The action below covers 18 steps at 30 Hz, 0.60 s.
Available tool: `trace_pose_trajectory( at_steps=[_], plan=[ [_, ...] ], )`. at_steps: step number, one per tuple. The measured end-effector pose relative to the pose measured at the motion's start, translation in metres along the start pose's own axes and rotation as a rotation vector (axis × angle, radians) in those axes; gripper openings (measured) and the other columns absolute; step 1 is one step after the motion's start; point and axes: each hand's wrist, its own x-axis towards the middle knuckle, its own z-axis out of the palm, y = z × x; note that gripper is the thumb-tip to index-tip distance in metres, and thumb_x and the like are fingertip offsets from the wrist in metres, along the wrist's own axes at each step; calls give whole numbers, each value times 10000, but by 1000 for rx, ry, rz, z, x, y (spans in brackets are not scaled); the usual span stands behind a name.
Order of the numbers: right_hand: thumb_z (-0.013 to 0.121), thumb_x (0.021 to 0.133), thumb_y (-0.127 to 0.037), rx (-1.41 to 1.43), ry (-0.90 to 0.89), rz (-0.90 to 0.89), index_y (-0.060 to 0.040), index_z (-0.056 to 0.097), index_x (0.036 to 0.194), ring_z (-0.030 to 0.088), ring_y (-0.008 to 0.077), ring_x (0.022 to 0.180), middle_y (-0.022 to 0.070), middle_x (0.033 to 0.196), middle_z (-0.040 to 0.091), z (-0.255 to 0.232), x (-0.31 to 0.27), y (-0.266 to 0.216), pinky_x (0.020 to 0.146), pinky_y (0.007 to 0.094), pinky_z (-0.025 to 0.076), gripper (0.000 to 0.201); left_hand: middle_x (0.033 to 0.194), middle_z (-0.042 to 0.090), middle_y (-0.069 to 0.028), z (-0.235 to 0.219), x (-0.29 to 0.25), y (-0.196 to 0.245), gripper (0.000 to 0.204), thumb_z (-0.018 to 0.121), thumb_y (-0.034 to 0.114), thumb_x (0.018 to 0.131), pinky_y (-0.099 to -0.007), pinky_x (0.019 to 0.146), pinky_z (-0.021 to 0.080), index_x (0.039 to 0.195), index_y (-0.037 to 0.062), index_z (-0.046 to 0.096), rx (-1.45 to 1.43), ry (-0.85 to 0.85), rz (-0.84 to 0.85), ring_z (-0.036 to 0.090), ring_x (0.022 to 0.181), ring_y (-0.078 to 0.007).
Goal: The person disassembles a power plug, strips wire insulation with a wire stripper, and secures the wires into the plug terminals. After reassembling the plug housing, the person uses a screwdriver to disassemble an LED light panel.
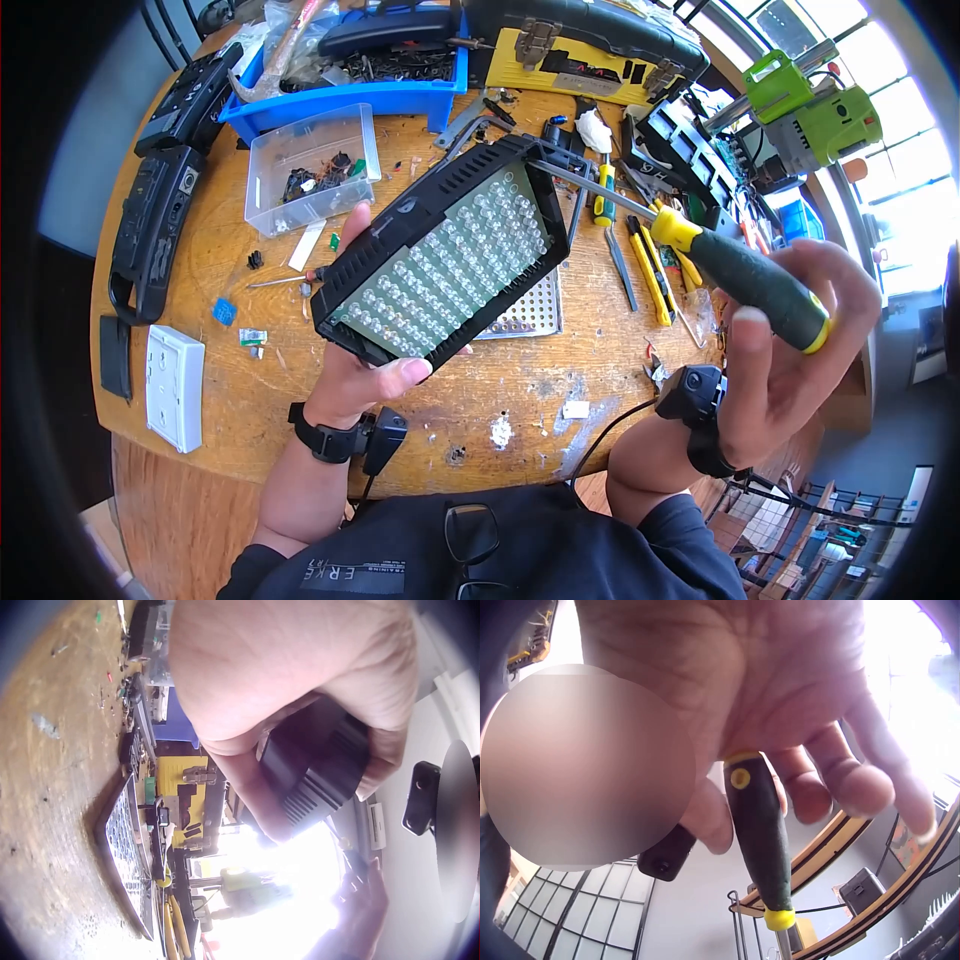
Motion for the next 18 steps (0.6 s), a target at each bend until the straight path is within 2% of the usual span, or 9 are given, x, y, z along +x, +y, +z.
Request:
trace_pose_trajectory(
  at_steps=[3, 5, 7, 9, 11, 13, 15, 16, 18],
  plan=[
    [619, 801, -201, 74, -138, -16, 12, 383, 1170, 533, 179, 787, 144, 899, 499, -12, 0, -3, 730, 255, 449, 486, 1394, 322, -136, -5, 0, 1, 1096, 691, 17, 617, -435, 846, 541, 1452, 213, 10, -30, -78, 18, 415, 1245, -318],
    [603, 806, -196, 7, -193, -4, 15, 368, 1182, 540, 187, 771, 143, 872, 501, -20, 0, -6, 691, 259, 456, 490, 1394, 320, -135, -4, 0, 2, 1097, 693, 19, 618, -435, 847, 541, 1452, 214, 9, -37, -78, 11, 412, 1247, -316],
    [596, 804, -189, -445, -194, -142, 22, 331, 1208, 545, 188, 727, 148, 856, 507, -21, 2, -11, 647, 261, 462, 528, 1394, 319, -134, -3, 0, 3, 1098, 695, 20, 618, -434, 848, 540, 1452, 215, 9, -44, -78, 2, 410, 1249, -315],
    [607, 799, -193, -513, -286, -273, 29, 353, 1197, 555, 195, 720, 156, 874, 509, -22, 5, -4, 629, 269, 471, 521, 1393, 319, -132, -3, 0, 4, 1097, 698, 32, 618, -433, 885, 519, 1452, 211, 9, -28, -69, -7, 403, 1255, -312],
    [618, 793, -203, 65, -11, -86, 34, 414, 1147, 560, 201, 756, 153, 895, 509, -3, -2, -2, 649, 275, 477, 472, 1393, 320, -129, -4, 0, 3, 1100, 703, 42, 614, -435, 906, 504, 1452, 206, 10, -16, -65, -8, 399, 1258, -309],
    [631, 788, -212, 14, 48, -90, 33, 451, 1104, 563, 203, 765, 150, 909, 505, -5, -5, -4, 650, 281, 477, 438, 1392, 321, -127, -8, -1, 0, 1104, 708, 53, 611, -436, 927, 488, 1452, 201, 10, -5, -57, -7, 395, 1261, -306],
    [619, 796, -248, -165, -41, 10, 38, 442, 1109, 566, 199, 780, 149, 904, 504, -12, -6, -11, 662, 279, 488, 460, 1380, 336, -161, -16, -1, -7, 1137, 765, 134, 596, -412, 707, 588, 1453, 262, 29, 112, -70, 41, 491, 1161, -350],
    [601, 814, -304, -402, -183, -110, 37, 445, 1101, 568, 189, 756, 147, 900, 503, -22, 0, -12, 647, 281, 493, 472, 1380, 336, -161, -16, -1, -6, 1137, 765, 134, 596, -412, 707, 588, 1453, 262, 29, 112, -71, 42, 491, 1161, -350],
    [594, 820, -327, -401, -198, -185, 38, 435, 1109, 566, 181, 729, 145, 894, 502, -27, 5, -2, 630, 280, 489, 491, 1378, 339, -161, -15, -1, -5, 1138, 777, 143, 604, -410, 707, 588, 1452, 263, 27, 94, -50, 21, 493, 1159, -349]
  ],
)
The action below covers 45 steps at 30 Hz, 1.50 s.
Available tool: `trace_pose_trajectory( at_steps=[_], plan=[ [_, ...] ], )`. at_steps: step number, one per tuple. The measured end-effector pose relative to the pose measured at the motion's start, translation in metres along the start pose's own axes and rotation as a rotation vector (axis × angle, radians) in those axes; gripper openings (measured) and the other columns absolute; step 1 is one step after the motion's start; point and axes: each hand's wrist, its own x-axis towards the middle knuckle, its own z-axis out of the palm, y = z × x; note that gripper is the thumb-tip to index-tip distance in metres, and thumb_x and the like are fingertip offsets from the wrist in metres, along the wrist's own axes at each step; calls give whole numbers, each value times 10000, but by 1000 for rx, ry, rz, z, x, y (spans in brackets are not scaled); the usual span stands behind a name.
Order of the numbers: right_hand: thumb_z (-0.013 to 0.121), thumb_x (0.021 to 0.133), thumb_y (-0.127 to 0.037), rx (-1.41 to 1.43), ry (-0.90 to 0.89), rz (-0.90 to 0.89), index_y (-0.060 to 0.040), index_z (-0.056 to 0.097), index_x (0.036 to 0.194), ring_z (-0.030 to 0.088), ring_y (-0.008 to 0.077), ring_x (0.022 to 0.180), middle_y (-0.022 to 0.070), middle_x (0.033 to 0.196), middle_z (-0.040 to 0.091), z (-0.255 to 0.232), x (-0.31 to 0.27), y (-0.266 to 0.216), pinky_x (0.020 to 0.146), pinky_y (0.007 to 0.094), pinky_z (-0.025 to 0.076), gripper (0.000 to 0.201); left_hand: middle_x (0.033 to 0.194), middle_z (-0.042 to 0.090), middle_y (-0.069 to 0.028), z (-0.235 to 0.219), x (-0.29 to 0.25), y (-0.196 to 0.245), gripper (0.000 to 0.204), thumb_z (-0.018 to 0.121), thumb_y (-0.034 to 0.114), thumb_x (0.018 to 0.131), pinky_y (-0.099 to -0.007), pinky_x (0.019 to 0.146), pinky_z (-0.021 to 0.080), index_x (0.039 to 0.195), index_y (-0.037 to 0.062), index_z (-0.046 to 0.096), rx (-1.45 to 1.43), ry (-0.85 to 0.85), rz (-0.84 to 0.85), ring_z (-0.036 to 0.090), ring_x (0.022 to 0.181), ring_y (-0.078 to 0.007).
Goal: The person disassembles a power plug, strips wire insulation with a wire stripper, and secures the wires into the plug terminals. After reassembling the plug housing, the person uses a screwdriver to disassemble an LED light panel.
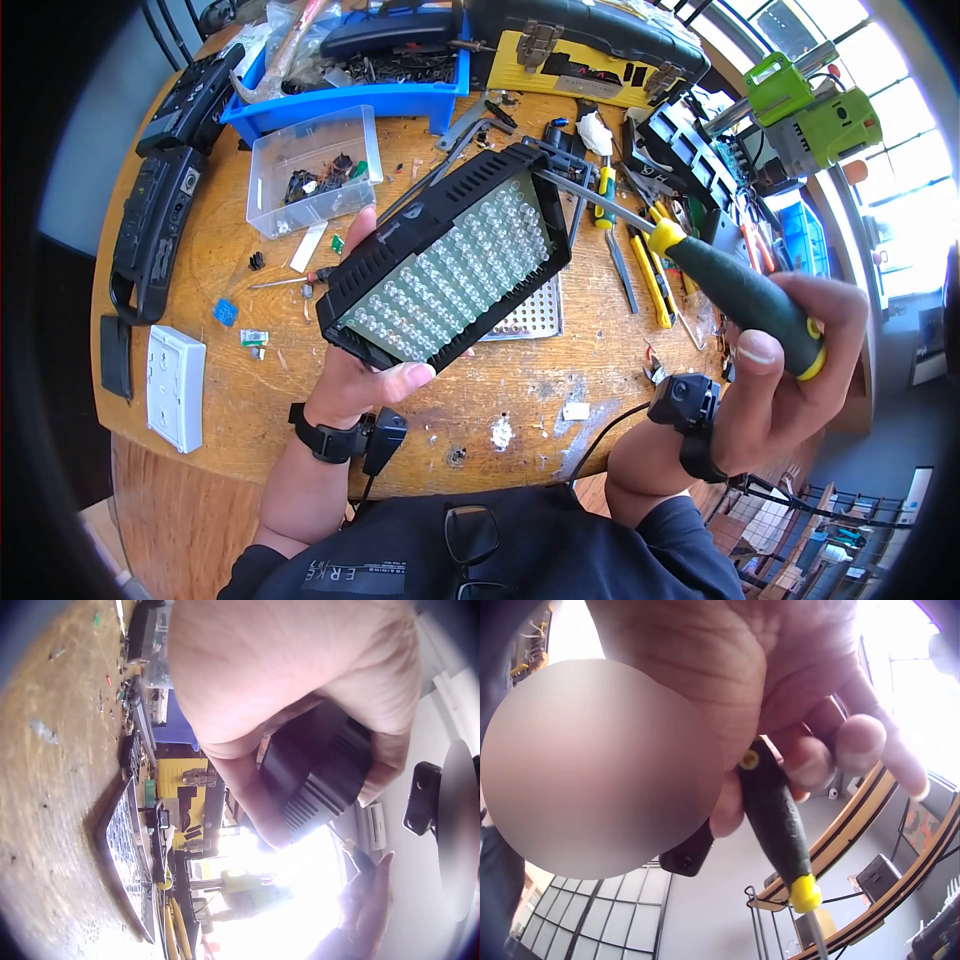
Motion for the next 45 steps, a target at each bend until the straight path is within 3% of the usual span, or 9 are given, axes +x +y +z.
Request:
trace_pose_trajectory(
  at_steps=[10, 13, 14, 19, 24, 27, 32, 38, 45],
  plan=[
    [601, 832, -200, -46, -90, 38, 15, 383, 1136, 544, 162, 597, 133, 822, 503, 3, 1, -2, 582, 261, 465, 431, 1384, 331, -147, -4, 0, -3, 1125, 749, 91, 606, -430, 709, 586, 1453, 254, 26, 25, -37, 21, 490, 1161, -354],
    [582, 851, -253, 378, 191, 100, 13, 427, 1098, 540, 143, 592, 126, 829, 511, 19, -2, -2, 553, 224, 429, 395, 1384, 330, -149, 0, 0, 1, 1130, 751, 88, 602, -432, 714, 585, 1452, 262, 27, 2, -17, 8, 490, 1160, -356],
    [577, 852, -269, 240, 140, 93, 14, 425, 1110, 544, 146, 601, 134, 839, 518, 13, -3, -1, 547, 224, 421, 412, 1383, 349, -115, 6, 0, 4, 1085, 720, 82, 607, -421, 1040, 361, 1452, 157, 44, -41, -5, -1, 391, 1270, -274],
    [571, 851, -289, 81, -91, 154, 22, 403, 1147, 568, 172, 630, 162, 876, 529, 3, 0, -2, 539, 242, 427, 460, 1384, 348, -114, 9, -1, 10, 1088, 722, 81, 605, -428, 1043, 354, 1452, 162, 44, -61, 12, -63, 386, 1273, -277],
    [579, 842, -310, 313, 180, 145, 19, 450, 1086, 577, 162, 623, 143, 872, 518, 15, -3, -9, 541, 231, 432, 429, 1377, 360, -101, 3, -2, 4, 1082, 712, 72, 601, -417, 1046, 340, 1454, 155, 50, -26, -2, -34, 379, 1278, -262],
    [593, 835, -273, 57, 28, 121, 17, 447, 1099, 581, 166, 633, 136, 865, 515, 2, -2, -7, 564, 241, 454, 418, 1392, 322, -155, -5, -1, 1, 1112, 714, 62, 599, -430, 728, 582, 1454, 255, 30, 59, -35, -21, 484, 1170, -352],
    [590, 835, -266, 461, 284, 128, 13, 475, 1049, 523, 124, 573, 118, 882, 527, 28, 0, -7, 568, 209, 438, 370, 1388, 330, -151, -4, -1, -1, 1117, 714, 76, 591, -434, 738, 579, 1453, 266, 29, 23, -20, 6, 481, 1174, -353],
    [585, 827, -172, 114, -110, 190, 18, 390, 1180, 538, 141, 591, 161, 885, 542, 1, 2, -4, 566, 234, 442, 446, 1385, 333, -151, -1, 1, 0, 1125, 730, 94, 583, -434, 736, 579, 1452, 263, 36, 16, -4, -23, 482, 1173, -350],
    [618, 822, -258, 206, 24, 176, 26, 339, 1235, 553, 150, 647, 166, 877, 542, 6, -5, -2, 581, 241, 433, 574, 1383, 335, -157, 0, 0, -1, 1123, 726, 92, 585, -437, 725, 579, 1453, 257, 33, 8, -16, 11, 484, 1170, -353]
  ],
)
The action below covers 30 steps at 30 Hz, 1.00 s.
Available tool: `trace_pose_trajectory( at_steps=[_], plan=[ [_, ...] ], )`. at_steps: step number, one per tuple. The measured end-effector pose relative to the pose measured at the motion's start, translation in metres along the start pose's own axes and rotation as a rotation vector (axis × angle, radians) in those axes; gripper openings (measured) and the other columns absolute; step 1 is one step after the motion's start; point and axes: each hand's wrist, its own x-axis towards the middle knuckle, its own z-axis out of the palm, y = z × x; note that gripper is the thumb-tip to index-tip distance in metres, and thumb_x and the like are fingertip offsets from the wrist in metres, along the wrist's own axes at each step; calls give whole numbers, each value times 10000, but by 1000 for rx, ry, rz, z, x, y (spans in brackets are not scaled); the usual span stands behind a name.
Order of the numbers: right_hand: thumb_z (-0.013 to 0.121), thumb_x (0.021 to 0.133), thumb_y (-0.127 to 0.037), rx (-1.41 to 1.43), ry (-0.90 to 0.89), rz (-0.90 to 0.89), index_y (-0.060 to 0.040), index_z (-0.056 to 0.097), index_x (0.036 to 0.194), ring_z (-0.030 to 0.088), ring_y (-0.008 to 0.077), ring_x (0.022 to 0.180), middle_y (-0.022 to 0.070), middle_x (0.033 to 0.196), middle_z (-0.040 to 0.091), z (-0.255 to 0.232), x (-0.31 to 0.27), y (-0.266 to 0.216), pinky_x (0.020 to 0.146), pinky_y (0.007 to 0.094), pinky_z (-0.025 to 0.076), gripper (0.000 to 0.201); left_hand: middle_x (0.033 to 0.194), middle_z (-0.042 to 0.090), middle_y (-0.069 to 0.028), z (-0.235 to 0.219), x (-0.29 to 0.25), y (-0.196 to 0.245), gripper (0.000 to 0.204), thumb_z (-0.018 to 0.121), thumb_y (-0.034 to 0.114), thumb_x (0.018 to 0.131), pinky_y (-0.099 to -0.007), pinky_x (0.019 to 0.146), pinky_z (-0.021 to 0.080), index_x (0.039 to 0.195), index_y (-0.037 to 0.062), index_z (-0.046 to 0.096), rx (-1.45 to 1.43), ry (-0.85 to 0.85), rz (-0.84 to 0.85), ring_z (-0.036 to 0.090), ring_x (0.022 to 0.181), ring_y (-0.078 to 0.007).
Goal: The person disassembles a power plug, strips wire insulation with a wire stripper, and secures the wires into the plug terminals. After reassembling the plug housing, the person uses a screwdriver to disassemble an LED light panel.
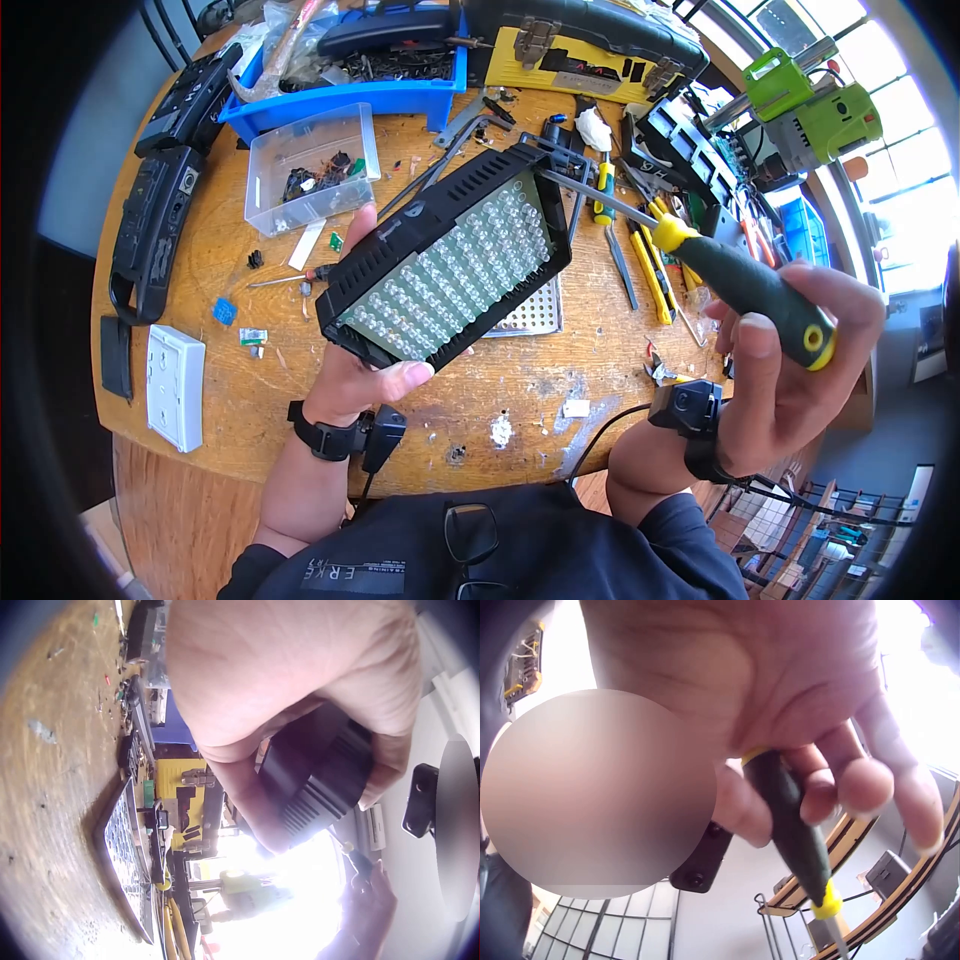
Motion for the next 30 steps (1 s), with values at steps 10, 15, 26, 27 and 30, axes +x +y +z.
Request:
trace_pose_trajectory(
  at_steps=[10, 15, 26, 27, 30],
  plan=[
    [628, 818, -122, 151, -50, -20, 22, 377, 1154, 560, 147, 631, 146, 886, 532, -1, 2, 0, 618, 238, 475, 444, 1385, 333, -161, 0, 0, 3, 1097, 685, 63, 591, -443, 744, 572, 1458, 242, 36, -9, -4, -35, 486, 1167, -358],
    [645, 812, -116, 58, -49, -7, 31, 430, 1087, 593, 154, 672, 134, 892, 538, -1, 2, -4, 635, 241, 488, 379, 1382, 337, -158, 0, 0, 0, 1098, 686, 58, 585, -448, 747, 570, 1458, 235, 43, 23, -20, -36, 487, 1167, -356],
    [739, 739, -263, -14, 2, 141, -15, 517, 914, 506, 88, 686, 48, 801, 547, 0, 10, -14, 633, 182, 384, 376, 1386, 331, -165, -2, -1, 0, 1104, 680, 65, 579, -441, 740, 577, 1456, 256, 37, 25, 4, -47, 483, 1169, -365],
    [739, 739, -263, -15, 3, 142, -15, 517, 914, 506, 88, 686, 48, 801, 547, -1, 10, -13, 633, 182, 384, 376, 1386, 331, -165, -1, 0, 0, 1104, 680, 65, 579, -441, 740, 577, 1456, 256, 37, 25, 3, -47, 483, 1169, -365],
    [743, 733, -315, -24, -67, 126, -14, 520, 870, 489, 85, 667, 43, 773, 545, -7, 11, -9, 619, 181, 368, 399, 1388, 326, -165, 2, 0, 1, 1110, 682, 66, 577, -443, 731, 579, 1455, 259, 32, -17, 11, -34, 474, 1175, -374]
  ],
)
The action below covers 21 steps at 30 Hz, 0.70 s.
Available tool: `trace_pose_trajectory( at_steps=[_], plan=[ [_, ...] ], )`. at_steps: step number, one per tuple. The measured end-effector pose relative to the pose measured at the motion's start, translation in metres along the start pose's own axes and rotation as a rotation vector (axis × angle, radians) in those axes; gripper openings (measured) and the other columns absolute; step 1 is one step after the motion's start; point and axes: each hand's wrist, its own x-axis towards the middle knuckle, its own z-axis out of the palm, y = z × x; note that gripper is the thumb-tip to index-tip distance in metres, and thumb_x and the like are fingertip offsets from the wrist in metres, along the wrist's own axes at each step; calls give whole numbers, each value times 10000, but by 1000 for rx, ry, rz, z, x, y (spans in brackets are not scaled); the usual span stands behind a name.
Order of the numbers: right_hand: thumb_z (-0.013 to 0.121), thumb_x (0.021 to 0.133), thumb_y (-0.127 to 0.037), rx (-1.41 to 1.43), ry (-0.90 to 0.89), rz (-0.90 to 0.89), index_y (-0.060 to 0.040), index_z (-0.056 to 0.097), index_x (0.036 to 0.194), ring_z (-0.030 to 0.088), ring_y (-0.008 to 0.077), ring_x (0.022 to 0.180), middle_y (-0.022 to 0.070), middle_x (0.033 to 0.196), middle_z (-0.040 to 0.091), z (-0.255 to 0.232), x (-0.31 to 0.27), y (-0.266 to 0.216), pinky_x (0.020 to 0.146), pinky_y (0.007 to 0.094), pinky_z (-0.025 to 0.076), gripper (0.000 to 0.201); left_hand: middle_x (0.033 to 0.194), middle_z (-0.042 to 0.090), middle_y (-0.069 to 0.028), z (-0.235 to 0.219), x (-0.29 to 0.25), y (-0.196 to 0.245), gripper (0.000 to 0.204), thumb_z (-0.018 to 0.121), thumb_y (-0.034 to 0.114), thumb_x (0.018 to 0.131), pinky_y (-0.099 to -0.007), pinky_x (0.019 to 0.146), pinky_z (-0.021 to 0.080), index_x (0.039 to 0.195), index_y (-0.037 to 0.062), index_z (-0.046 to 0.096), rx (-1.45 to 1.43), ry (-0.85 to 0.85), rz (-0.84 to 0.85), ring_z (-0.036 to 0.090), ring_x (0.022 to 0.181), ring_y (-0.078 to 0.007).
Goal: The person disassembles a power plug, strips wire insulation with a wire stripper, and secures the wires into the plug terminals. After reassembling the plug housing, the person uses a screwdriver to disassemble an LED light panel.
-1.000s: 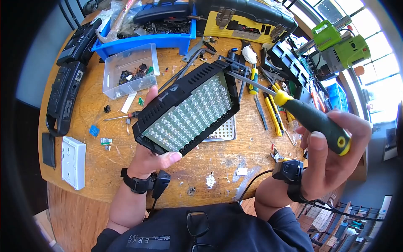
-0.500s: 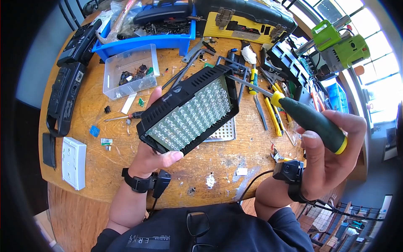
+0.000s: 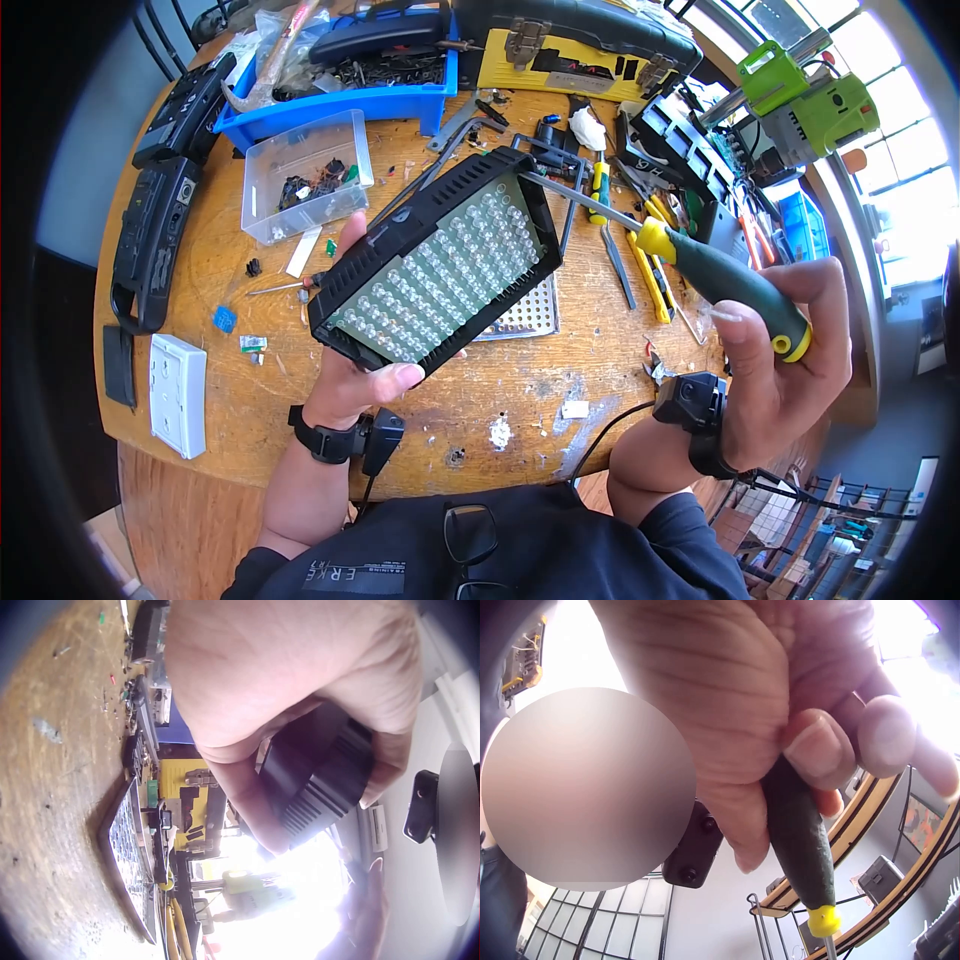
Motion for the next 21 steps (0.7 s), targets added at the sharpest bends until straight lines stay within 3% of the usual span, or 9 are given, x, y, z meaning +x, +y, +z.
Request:
trace_pose_trajectory(
  at_steps=[3, 5, 6, 9, 10, 11, 15, 19, 21],
  plan=[
    [729, 738, -323, -16, -78, 73, -5, 489, 950, 505, 105, 669, 77, 808, 533, 4, 0, 3, 613, 207, 395, 452, 1388, 324, -165, 4, 0, 3, 1112, 679, 69, 574, -446, 730, 579, 1455, 265, 30, -30, 15, -5, 465, 1182, -380],
    [689, 758, -246, 311, 163, -49, 13, 423, 1054, 529, 143, 669, 127, 840, 504, 23, -1, 5, 604, 233, 431, 475, 1385, 328, -166, 7, 0, 5, 1113, 675, 71, 572, -451, 732, 577, 1455, 265, 27, -65, 32, -24, 461, 1185, -382],
    [689, 758, -246, 311, 163, -50, 13, 423, 1054, 529, 143, 669, 127, 840, 504, 21, -3, 6, 604, 233, 431, 475, 1385, 328, -166, 5, 0, 4, 1113, 675, 71, 572, -451, 732, 577, 1455, 265, 27, -65, 32, -23, 461, 1185, -382],
    [609, 778, -108, 373, -38, -239, 37, 364, 1124, 549, 193, 674, 164, 844, 476, 10, -3, 14, 617, 256, 466, 448, 1386, 327, -168, 0, 0, 2, 1113, 674, 65, 575, -447, 735, 576, 1456, 263, 23, -25, -1, 0, 468, 1180, -379],
    [609, 778, -108, 373, -38, -239, 37, 364, 1124, 549, 193, 674, 164, 844, 476, 10, -4, 12, 617, 256, 466, 448, 1391, 328, -153, 1, 0, 3, 1101, 674, 48, 586, -435, 809, 548, 1456, 238, 26, -54, -5, -13, 440, 1216, -346],
    [623, 783, -118, 267, -13, -207, 37, 385, 1108, 541, 179, 673, 154, 849, 480, 10, -6, 10, 617, 252, 458, 432, 1397, 329, -137, 3, 0, 4, 1089, 674, 31, 597, -423, 884, 519, 1456, 212, 30, -84, -9, -27, 412, 1252, -313],
    [667, 789, -156, -27, 33, -113, 34, 461, 1039, 513, 135, 659, 126, 880, 503, 10, -3, -6, 610, 226, 423, 376, 1396, 329, -141, 7, 2, 7, 1094, 664, 15, 592, -420, 823, 553, 1456, 221, 25, -113, 3, -44, 436, 1230, -321],
    [685, 784, -182, -41, -6, -9, 35, 503, 1006, 504, 114, 713, 114, 926, 518, 8, -1, -4, 607, 211, 400, 359, 1398, 326, -145, 3, 2, 6, 1098, 644, -8, 597, -431, 805, 557, 1457, 244, 9, -136, -37, -24, 459, 1206, -335],
    [664, 800, -171, 98, -36, 7, 36, 465, 1091, 529, 130, 719, 135, 969, 518, 12, 1, 2, 615, 219, 425, 409, 1398, 324, -150, 2, 1, 4, 1097, 633, -19, 603, -423, 778, 568, 1456, 260, 2, -171, -44, -22, 467, 1195, -346]
  ],
)
